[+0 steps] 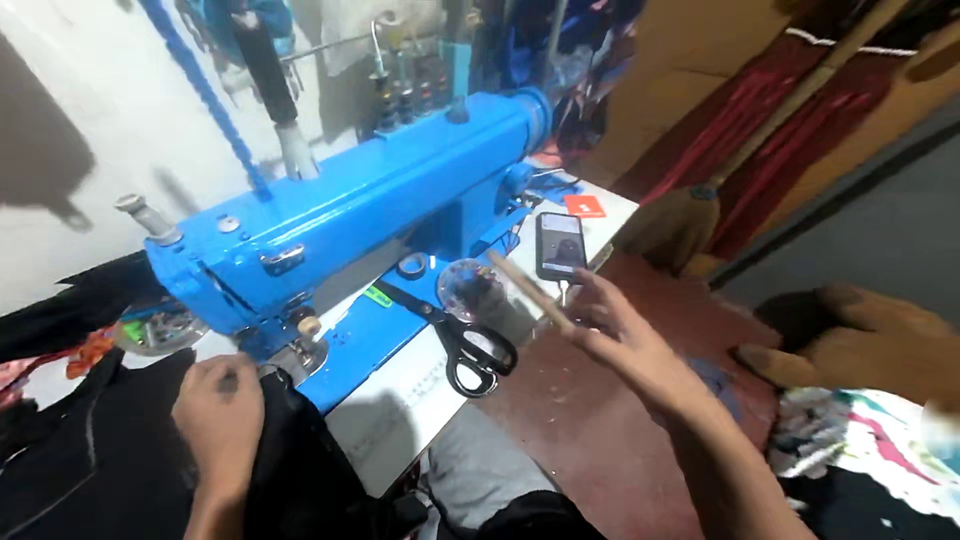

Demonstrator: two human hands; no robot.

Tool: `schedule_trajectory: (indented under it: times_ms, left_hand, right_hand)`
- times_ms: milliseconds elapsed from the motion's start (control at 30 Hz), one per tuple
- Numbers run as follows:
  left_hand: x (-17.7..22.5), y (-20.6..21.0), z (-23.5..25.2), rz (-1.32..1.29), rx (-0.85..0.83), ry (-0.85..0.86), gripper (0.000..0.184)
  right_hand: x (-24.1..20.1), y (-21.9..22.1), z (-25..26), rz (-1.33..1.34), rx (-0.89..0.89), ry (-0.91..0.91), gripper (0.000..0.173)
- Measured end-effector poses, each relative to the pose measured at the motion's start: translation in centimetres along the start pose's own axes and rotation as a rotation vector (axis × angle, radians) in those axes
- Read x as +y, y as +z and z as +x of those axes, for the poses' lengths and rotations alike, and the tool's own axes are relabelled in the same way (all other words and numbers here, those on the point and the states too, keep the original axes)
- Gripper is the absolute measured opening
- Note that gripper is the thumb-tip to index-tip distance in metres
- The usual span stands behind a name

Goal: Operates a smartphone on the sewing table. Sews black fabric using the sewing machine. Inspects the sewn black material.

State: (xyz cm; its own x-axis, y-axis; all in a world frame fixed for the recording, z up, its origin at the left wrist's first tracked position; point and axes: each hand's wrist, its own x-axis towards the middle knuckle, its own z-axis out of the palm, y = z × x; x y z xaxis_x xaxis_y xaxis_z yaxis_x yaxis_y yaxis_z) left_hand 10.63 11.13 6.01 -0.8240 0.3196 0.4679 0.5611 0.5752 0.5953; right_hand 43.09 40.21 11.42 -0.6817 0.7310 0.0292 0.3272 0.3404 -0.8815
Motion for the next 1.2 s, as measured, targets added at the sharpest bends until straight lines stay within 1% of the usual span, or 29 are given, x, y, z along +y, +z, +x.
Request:
schedule_trajectory:
  times_ms: [67, 133, 200, 267, 333, 400, 533, 667, 800, 1000, 1200]
  left_hand:
    - [-0.5, 0.3, -0.2, -0.004, -0.016, 0.014, 0.041]
    - [-0.9, 0.5, -0.4, -0.001, -0.022, 0.026, 0.042]
    - [-0.8, 0.6, -0.5, -0.003, -0.039, 0.014, 0.043]
    - [-0.7, 0.6, -0.5, 0.002, -0.048, 0.009, 0.043]
    - [-1.0, 0.8, -0.5, 0.001, -0.044, 0.024, 0.042]
    - [-1.3, 0.9, -0.6, 0.004, -0.045, 0.030, 0.041]
    - [-1.0, 0.7, -0.7, 0.021, -0.065, 0.007, 0.042]
    - [-0.9, 0.8, -0.8, 0.029, -0.062, 0.036, 0.039]
    - [-0.8, 1.0, -0.9, 0.034, -0.064, 0.036, 0.038]
    - [-0.6, 0.9, -0.8, 0.044, -0.124, 0.001, 0.037]
    - [-0.2, 0.7, -0.8, 0.037, -0.163, 0.001, 0.035]
  right_hand:
    - [1.5, -1.1, 0.9, 0.026, 0.083, 0.026, 0.075]
    - [2.4, -1.1, 1.4, 0.083, 0.107, 0.039, 0.070]
    - [3.3, -0.4, 1.5, 0.108, 0.113, 0.037, 0.072]
    - [3.9, 0.3, 1.5, 0.050, 0.106, 0.063, 0.082]
    - [3.8, 0.8, 1.6, -0.071, 0.103, 0.087, 0.090]
    - [3.9, 1.4, 1.9, -0.173, 0.134, 0.099, 0.092]
    - [4.8, 2.6, 3.2, -0.316, 0.187, 0.069, 0.095]
    - [5.4, 3.7, 4.6, -0.405, 0.255, 0.024, 0.094]
    - [5.9, 3.9, 5.6, -0.522, 0.321, -0.026, 0.092]
    - [6.7, 4.4, 5.6, -0.602, 0.318, -0.066, 0.091]
    - [6.6, 4.9, 4.7, -0.558, 0.284, -0.095, 0.090]
